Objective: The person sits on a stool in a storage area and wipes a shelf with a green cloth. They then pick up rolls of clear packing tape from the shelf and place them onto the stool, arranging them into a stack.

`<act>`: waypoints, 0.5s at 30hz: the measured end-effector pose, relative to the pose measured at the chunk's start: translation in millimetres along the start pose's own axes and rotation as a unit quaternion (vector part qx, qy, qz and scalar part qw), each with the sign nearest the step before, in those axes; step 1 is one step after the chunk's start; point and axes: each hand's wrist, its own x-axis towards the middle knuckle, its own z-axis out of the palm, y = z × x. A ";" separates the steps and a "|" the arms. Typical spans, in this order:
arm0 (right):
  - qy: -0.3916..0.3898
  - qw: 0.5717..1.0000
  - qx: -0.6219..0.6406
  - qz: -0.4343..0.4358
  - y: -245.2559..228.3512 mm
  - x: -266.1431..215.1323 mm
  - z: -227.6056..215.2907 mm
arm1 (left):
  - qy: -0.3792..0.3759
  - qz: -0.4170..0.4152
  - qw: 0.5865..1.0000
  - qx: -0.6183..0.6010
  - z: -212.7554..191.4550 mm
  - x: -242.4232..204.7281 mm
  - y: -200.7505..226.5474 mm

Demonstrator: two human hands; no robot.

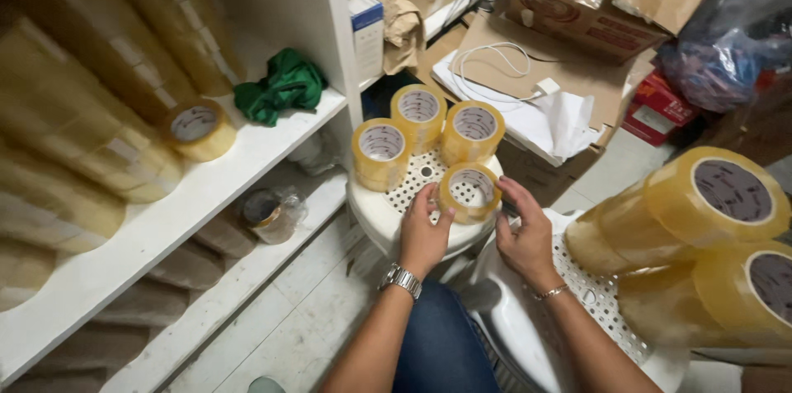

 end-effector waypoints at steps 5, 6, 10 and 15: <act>0.011 0.997 0.038 -0.060 -41.5 22.5 7.2 | -0.016 0.016 1.000 -0.012 -43.5 -10.3 5.0; 0.009 0.996 0.045 -0.074 -47.5 26.2 11.0 | -0.014 0.029 0.999 -0.009 -51.8 -10.9 2.2; -0.004 0.991 0.078 -0.111 -73.8 40.8 31.8 | 0.019 0.045 0.999 0.006 -93.0 1.5 -17.1; -0.062 0.981 0.127 -0.134 -100.7 49.0 71.6 | 0.076 0.078 0.991 0.076 -172.2 5.1 -0.9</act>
